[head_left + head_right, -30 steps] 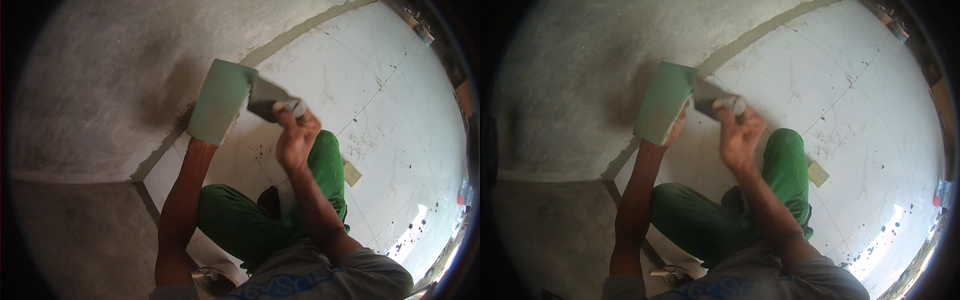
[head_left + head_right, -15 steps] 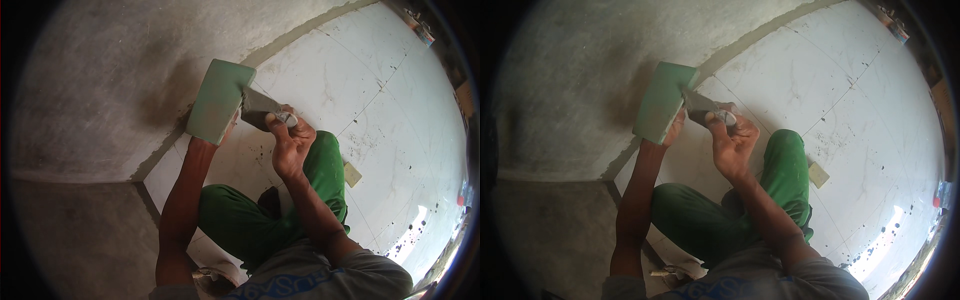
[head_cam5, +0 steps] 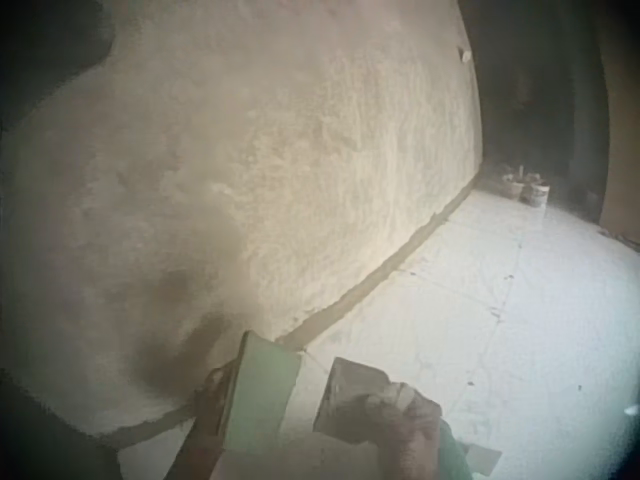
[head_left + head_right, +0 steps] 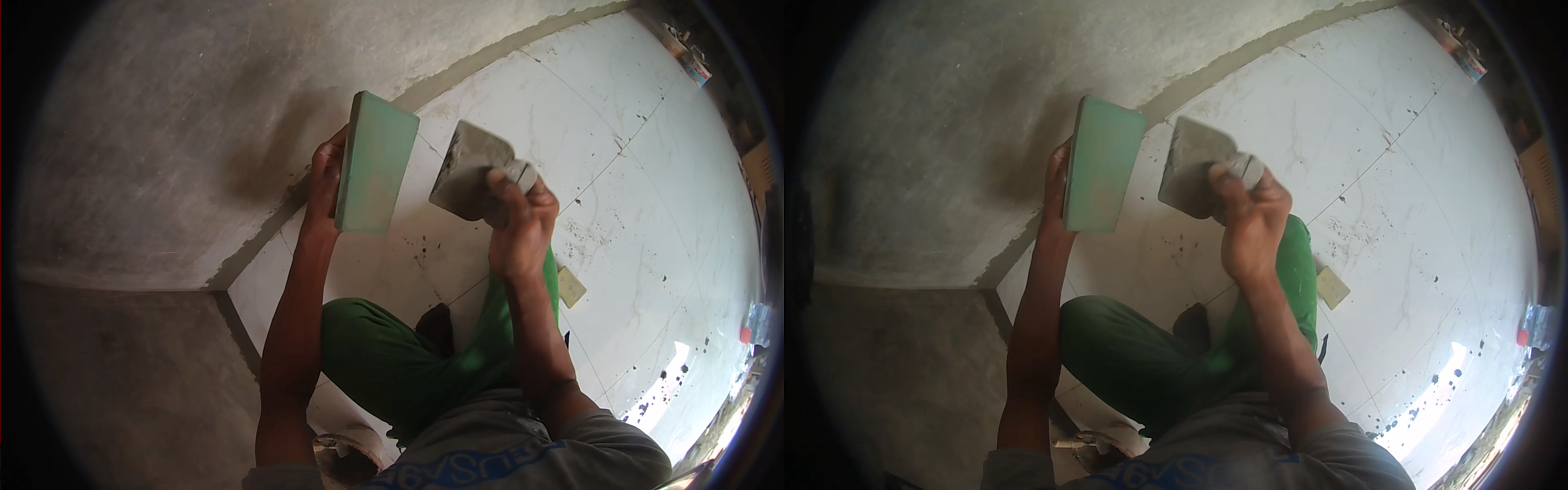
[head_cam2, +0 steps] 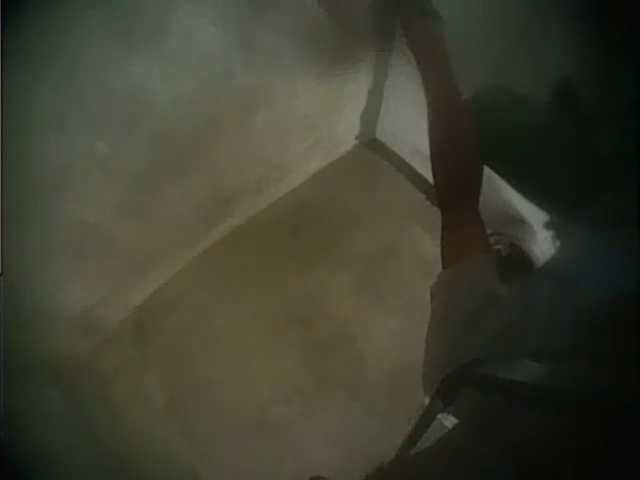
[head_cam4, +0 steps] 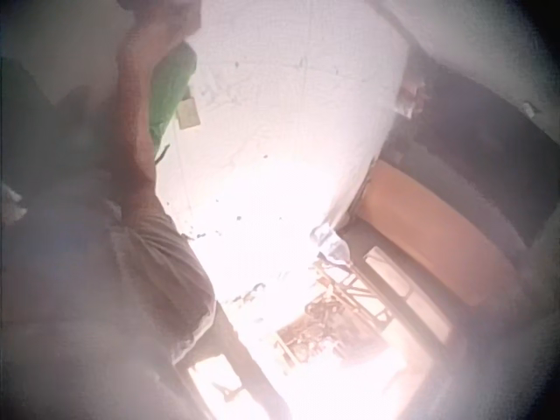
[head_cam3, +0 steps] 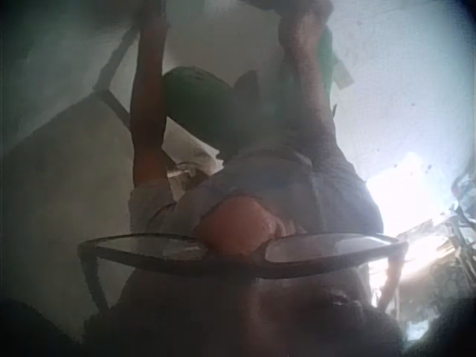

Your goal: The person applies grout to the seam between the floor tiles and the wall using a handheld float, then uses a small trowel and a cloth to refine the grout line.

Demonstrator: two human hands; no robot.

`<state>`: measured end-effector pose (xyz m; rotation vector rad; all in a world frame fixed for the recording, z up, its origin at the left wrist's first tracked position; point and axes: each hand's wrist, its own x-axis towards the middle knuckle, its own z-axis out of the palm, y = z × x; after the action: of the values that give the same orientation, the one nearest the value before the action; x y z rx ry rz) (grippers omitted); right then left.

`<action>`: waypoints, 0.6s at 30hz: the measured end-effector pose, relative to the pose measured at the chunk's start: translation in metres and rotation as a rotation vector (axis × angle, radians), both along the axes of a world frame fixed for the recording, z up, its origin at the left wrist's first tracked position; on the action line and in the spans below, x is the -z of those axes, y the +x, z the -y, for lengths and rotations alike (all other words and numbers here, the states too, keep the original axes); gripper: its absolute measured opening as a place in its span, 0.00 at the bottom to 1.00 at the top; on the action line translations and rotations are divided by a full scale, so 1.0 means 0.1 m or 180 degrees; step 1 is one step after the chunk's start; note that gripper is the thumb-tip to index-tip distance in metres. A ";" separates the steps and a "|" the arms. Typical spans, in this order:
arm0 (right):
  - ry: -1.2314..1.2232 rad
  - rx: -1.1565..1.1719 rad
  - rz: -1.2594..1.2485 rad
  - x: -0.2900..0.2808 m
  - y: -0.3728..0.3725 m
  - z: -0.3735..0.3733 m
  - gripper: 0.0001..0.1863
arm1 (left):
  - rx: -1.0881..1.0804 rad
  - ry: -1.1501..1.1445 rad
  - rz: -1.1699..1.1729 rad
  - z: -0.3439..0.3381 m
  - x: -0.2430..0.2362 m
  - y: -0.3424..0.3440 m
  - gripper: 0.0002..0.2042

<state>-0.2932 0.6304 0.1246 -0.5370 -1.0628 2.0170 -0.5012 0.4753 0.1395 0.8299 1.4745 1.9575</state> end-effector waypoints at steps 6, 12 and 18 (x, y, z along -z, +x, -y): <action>-0.0516 -0.0165 -0.0123 -0.16 -0.16 -0.09 0.03 | 0.0080 -0.0292 -0.0073 -0.05 -0.07 0.15 0.16; -0.0453 -0.0043 0.0215 -0.15 -0.27 0.00 0.03 | 0.0137 -0.0509 -0.0282 -0.15 -0.04 0.29 0.13; -0.0173 0.0141 0.0221 -0.21 -0.26 0.10 0.04 | -0.0072 -0.0932 -0.0678 -0.24 -0.03 0.40 0.14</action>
<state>-0.3194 0.6204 0.1460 -0.6576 -1.0308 2.0058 -0.4609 0.4990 0.1425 0.9119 1.8471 1.6527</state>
